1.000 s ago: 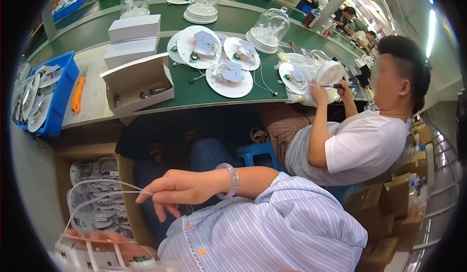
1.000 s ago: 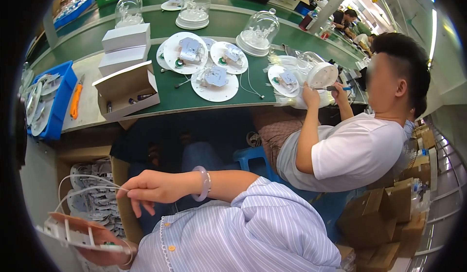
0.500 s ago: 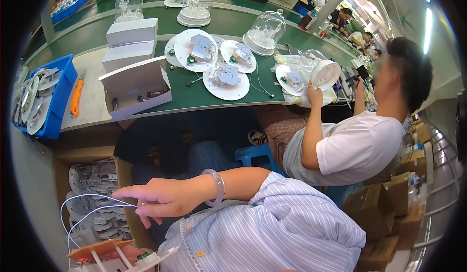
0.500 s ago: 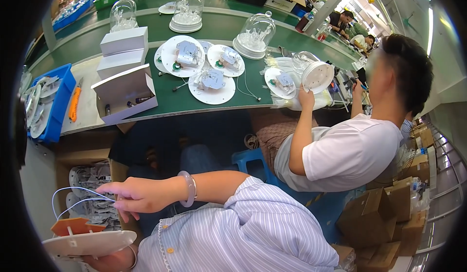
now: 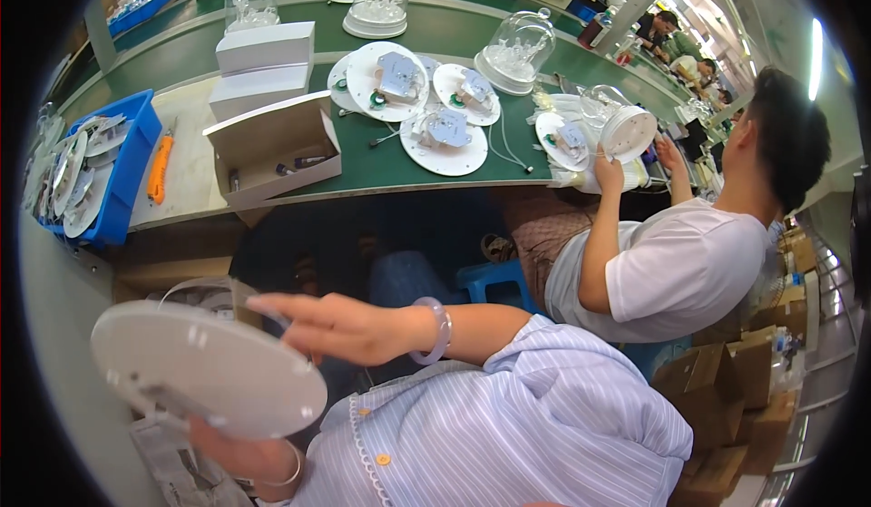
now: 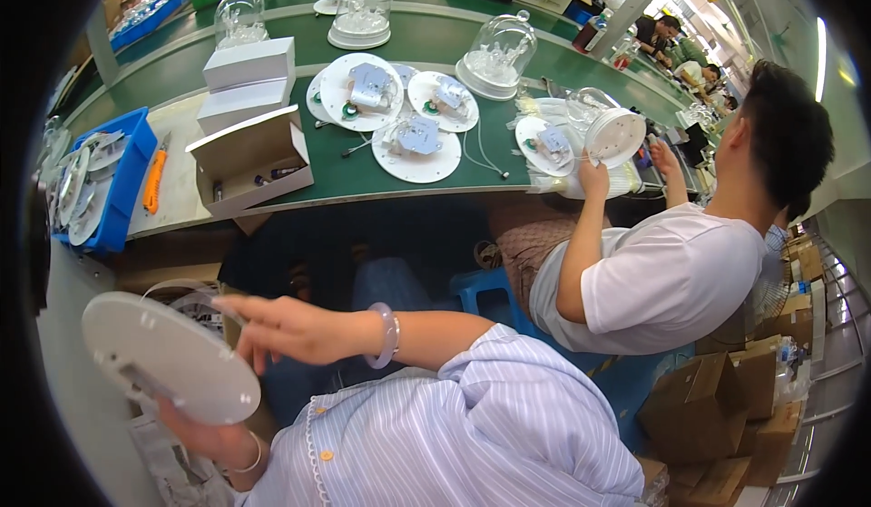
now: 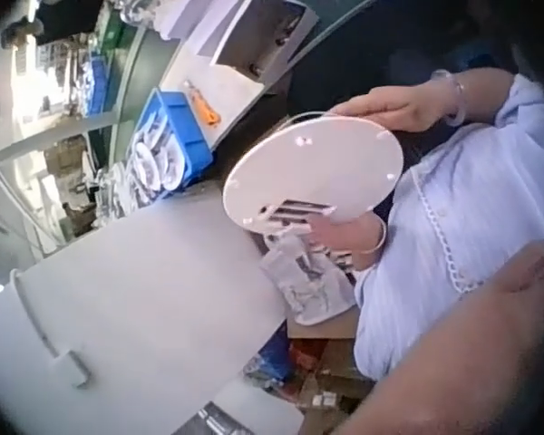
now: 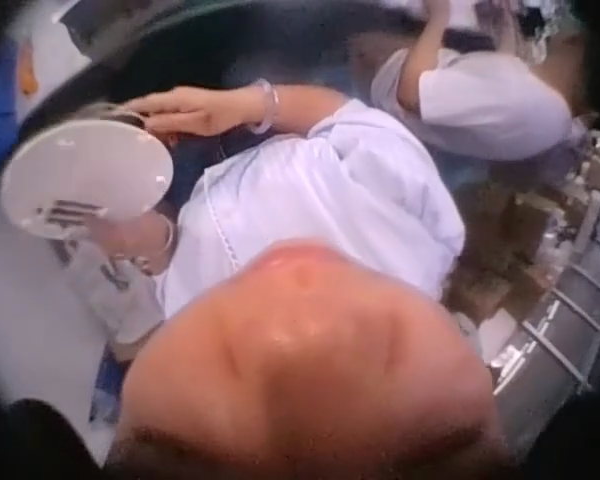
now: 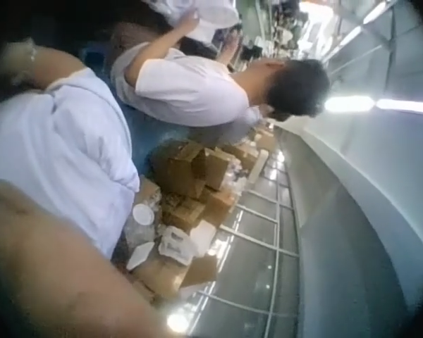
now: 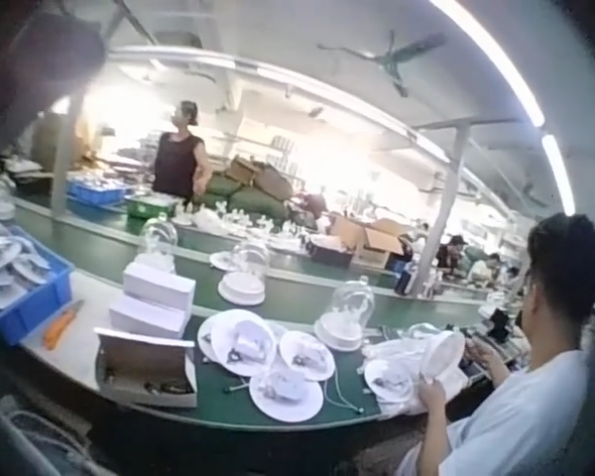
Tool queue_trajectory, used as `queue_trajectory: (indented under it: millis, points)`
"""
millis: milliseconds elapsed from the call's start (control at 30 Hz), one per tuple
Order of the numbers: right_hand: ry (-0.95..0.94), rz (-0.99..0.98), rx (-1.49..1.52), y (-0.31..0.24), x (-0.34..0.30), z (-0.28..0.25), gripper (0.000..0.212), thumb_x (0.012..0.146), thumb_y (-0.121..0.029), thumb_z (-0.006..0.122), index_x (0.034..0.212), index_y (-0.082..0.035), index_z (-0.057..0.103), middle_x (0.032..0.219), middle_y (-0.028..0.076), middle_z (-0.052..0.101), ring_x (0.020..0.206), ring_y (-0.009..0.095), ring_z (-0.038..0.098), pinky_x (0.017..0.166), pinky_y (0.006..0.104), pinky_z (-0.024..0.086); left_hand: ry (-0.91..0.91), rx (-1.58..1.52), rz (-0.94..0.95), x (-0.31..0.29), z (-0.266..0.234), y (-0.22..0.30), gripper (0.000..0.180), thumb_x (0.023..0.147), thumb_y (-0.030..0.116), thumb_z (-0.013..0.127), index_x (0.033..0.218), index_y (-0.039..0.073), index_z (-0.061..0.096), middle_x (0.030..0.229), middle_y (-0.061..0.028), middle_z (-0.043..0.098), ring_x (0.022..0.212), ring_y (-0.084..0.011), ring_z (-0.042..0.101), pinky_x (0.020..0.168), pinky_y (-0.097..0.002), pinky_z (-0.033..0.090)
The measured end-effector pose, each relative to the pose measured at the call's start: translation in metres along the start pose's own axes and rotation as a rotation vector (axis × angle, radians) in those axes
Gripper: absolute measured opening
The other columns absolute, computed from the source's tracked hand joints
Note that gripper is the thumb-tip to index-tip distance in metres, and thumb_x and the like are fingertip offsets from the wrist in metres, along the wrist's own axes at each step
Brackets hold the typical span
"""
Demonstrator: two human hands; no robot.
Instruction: Inserting batteries into lighting fixture bases on an assembly line.
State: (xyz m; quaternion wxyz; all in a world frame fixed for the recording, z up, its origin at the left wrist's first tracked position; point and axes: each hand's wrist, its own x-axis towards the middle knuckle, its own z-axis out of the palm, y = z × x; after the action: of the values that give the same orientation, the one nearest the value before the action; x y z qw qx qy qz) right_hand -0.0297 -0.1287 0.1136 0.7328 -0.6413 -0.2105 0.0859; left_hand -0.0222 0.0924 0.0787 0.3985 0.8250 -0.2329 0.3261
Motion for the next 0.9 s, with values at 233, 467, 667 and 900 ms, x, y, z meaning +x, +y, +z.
queue_trajectory:
  millis: [233, 467, 667, 900]
  points:
    - [0.379, 0.038, 0.339, -0.004, -0.017, -0.008, 0.044, 0.078, -0.018, 0.057, 0.115, 0.002, 0.042, 0.108, 0.011, 0.052, 0.098, 0.018, 0.05, 0.084, 0.0294, 0.04, 0.046, -1.141, -0.933, 0.027, 0.054, 0.05, 0.042, 0.086, 0.012, 0.043, 0.123, 0.0, 0.029, 0.118, -0.0127, 0.042, 0.106, -0.0232, 0.045, 0.088, -0.0328, 0.038]
    - [0.969, -0.257, -0.136, -0.033, -0.048, -0.058, 0.036, 0.081, -0.009, 0.051, 0.113, 0.003, 0.042, 0.105, 0.011, 0.052, 0.094, 0.017, 0.051, 0.082, 0.0287, 0.04, -0.314, -1.217, -0.74, 0.041, 0.053, 0.04, 0.062, 0.078, 0.004, 0.044, 0.132, 0.011, 0.014, 0.129, -0.0127, 0.028, 0.108, -0.0225, 0.042, 0.085, -0.0282, 0.037]
    - [1.326, -0.452, -0.972, -0.044, -0.05, -0.184, 0.029, 0.081, -0.014, 0.052, 0.105, 0.002, 0.05, 0.096, 0.014, 0.056, 0.085, 0.023, 0.054, 0.076, 0.0292, 0.041, -0.279, -1.027, -0.857, 0.018, 0.041, 0.004, 0.055, 0.08, 0.003, 0.041, 0.13, 0.01, 0.018, 0.125, -0.0115, 0.033, 0.105, -0.0194, 0.044, 0.083, -0.0258, 0.038]
    - [1.035, -0.015, -1.9, -0.019, -0.064, -0.29, 0.037, 0.067, -0.001, 0.053, 0.1, -0.014, 0.059, 0.113, 0.016, 0.046, 0.104, 0.033, 0.043, 0.088, 0.0377, 0.036, -0.099, -0.651, -0.786, -0.011, 0.033, -0.071, 0.057, 0.079, 0.0, 0.045, 0.13, 0.008, 0.019, 0.126, -0.0119, 0.031, 0.11, -0.0227, 0.039, 0.091, -0.0308, 0.029]
